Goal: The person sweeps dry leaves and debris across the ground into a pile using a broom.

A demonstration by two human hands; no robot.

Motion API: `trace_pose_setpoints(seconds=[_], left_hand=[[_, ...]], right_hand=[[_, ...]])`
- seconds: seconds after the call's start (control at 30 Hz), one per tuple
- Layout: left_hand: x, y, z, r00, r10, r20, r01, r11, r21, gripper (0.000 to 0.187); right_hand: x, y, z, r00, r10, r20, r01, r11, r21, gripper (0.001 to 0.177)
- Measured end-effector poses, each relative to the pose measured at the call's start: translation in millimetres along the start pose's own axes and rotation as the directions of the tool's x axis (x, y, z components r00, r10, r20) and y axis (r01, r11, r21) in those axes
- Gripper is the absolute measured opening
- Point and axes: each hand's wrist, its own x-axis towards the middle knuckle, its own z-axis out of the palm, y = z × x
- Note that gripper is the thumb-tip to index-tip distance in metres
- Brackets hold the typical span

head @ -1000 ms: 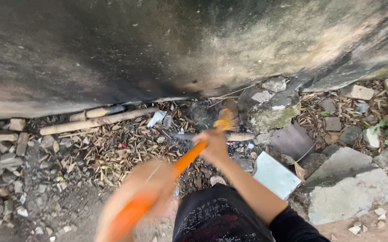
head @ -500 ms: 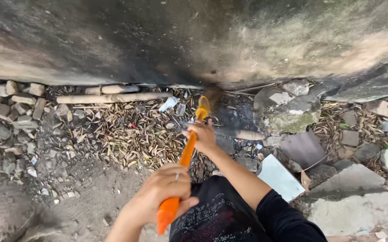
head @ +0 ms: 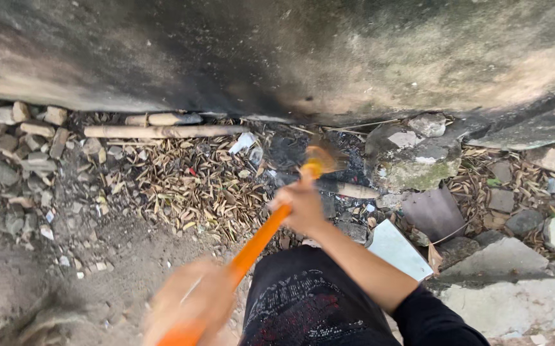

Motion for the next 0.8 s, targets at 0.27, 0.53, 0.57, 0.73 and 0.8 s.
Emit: trace_pose_setpoints(seconds=[0.27, 0.53, 0.57, 0.73, 0.8], left_hand=[[55, 20, 60, 0.994, -0.105, -0.016, 0.106, 0.994, 0.021, 0.036], [9, 108, 35, 0.999, -0.002, 0.046, -0.017, 0.910, 0.414, 0.025], [1, 95, 32, 0.993, 0.091, 0.071, -0.097, 0.992, 0.086, 0.011], [-2, 4, 67, 0.861, -0.507, 0.038, 0.459, 0.742, -0.489, 0.021], [28, -24, 105, 0.991, -0.022, -0.132, 0.003, 0.990, -0.141, 0.025]], right_hand=[[-2, 82, 51, 0.987, 0.097, 0.129, -0.090, 0.994, -0.054, 0.026], [11, -26, 7, 0.962, -0.237, 0.136, 0.231, 0.971, 0.059, 0.017], [-1, -29, 3, 0.949, -0.289, 0.124, 0.281, 0.956, 0.078, 0.014], [-30, 72, -13, 0.984, 0.092, 0.152, -0.073, 0.989, -0.127, 0.011], [-49, 105, 7, 0.939, 0.281, 0.197, -0.253, 0.955, -0.156, 0.015]])
